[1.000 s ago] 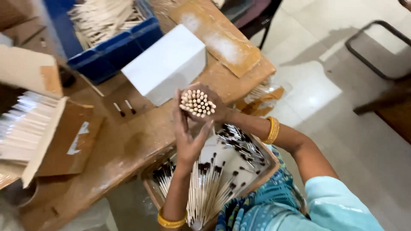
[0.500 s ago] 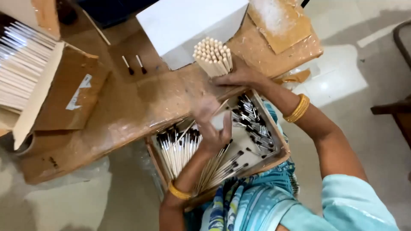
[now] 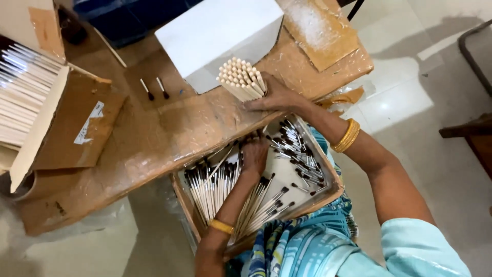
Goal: Sorting and preparing bundles of wooden paintbrushes at a manufacturing facility.
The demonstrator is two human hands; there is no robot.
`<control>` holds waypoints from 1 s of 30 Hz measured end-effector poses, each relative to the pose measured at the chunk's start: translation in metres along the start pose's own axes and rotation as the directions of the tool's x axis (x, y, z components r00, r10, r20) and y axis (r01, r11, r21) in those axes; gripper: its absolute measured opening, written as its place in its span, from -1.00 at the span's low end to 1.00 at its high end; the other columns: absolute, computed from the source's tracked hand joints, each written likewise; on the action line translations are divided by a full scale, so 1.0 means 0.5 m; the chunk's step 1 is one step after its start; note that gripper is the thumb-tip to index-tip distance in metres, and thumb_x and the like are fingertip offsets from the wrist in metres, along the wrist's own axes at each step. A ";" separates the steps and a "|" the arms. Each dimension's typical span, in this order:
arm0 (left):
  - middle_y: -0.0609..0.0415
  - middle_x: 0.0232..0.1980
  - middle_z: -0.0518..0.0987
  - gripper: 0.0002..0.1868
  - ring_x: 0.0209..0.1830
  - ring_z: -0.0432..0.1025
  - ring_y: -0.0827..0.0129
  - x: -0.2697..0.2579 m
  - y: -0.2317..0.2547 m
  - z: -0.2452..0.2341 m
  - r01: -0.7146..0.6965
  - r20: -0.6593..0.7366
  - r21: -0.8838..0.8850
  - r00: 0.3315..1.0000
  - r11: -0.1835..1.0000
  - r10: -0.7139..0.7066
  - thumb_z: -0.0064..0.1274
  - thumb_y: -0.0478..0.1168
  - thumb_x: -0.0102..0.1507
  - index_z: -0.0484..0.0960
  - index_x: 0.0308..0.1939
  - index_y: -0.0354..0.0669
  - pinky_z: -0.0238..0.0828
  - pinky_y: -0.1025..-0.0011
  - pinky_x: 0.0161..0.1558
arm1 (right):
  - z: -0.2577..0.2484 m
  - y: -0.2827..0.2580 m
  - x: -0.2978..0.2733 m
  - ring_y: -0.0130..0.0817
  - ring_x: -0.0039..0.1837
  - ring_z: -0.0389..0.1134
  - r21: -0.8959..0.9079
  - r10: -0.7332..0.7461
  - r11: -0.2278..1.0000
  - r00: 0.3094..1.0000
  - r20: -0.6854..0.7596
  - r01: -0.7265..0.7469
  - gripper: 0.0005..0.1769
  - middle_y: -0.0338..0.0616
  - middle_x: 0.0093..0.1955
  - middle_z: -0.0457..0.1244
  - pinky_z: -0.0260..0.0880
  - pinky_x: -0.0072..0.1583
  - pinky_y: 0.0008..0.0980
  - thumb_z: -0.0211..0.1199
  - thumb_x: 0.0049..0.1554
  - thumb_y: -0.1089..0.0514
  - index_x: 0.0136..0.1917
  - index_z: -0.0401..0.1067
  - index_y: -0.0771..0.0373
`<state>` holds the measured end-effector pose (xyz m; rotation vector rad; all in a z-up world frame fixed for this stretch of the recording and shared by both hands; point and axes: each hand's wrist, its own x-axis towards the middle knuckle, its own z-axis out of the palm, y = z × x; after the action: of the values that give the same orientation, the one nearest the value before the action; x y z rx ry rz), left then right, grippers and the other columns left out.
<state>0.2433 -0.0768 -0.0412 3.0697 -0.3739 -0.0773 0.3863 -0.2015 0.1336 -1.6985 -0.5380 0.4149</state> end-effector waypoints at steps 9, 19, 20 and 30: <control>-0.14 0.06 0.66 -0.63 -0.01 0.60 0.12 -0.113 -0.047 -0.379 -0.360 -0.580 -0.661 0.802 0.658 -0.144 0.26 -0.28 0.16 0.56 0.03 -0.20 0.56 0.25 0.01 | -0.012 0.034 0.002 -0.35 0.32 0.33 0.013 0.021 1.000 1.000 -0.022 -0.021 -0.03 -0.12 0.32 0.33 0.36 0.34 -0.37 0.60 -0.16 -0.05 0.42 0.30 0.29; -0.18 0.11 0.61 -0.59 0.07 0.54 0.15 0.081 -0.093 -0.415 -0.319 -0.506 -0.755 0.840 0.573 -0.199 0.19 -0.27 0.40 0.51 0.23 -0.52 0.51 0.29 0.19 | -0.009 0.101 0.020 -0.40 0.48 0.25 0.349 -0.401 0.851 0.915 -0.049 0.391 -0.17 -0.12 0.48 0.28 0.26 0.56 -0.28 0.52 0.10 0.07 0.53 0.27 0.33; -0.26 0.16 0.58 -0.49 0.14 0.53 0.13 0.076 -0.090 -0.450 -0.334 -0.502 -0.702 0.859 0.629 -0.104 0.22 -0.32 0.35 0.45 0.30 -0.56 0.52 0.29 0.20 | -0.001 0.115 0.029 -0.37 0.44 0.28 0.360 -0.355 0.866 0.934 -0.048 0.348 -0.12 -0.10 0.44 0.29 0.31 0.50 -0.27 0.55 0.02 0.06 0.51 0.25 0.32; 0.43 0.05 0.58 -0.51 0.20 0.54 0.56 0.276 -0.303 -0.286 -0.687 -0.332 -0.405 0.726 0.603 0.603 0.29 -0.08 0.19 0.49 0.18 0.26 0.19 0.13 0.66 | 0.050 0.228 0.117 -0.33 0.35 0.35 0.039 -0.506 0.861 0.849 0.149 0.507 -0.07 -0.08 0.30 0.39 0.40 0.42 -0.26 0.69 -0.09 -0.04 0.41 0.31 0.26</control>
<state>0.4212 0.0427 0.0874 2.2230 -1.2164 0.0935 0.4350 -0.1650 0.0182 -1.4577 -1.0714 0.1582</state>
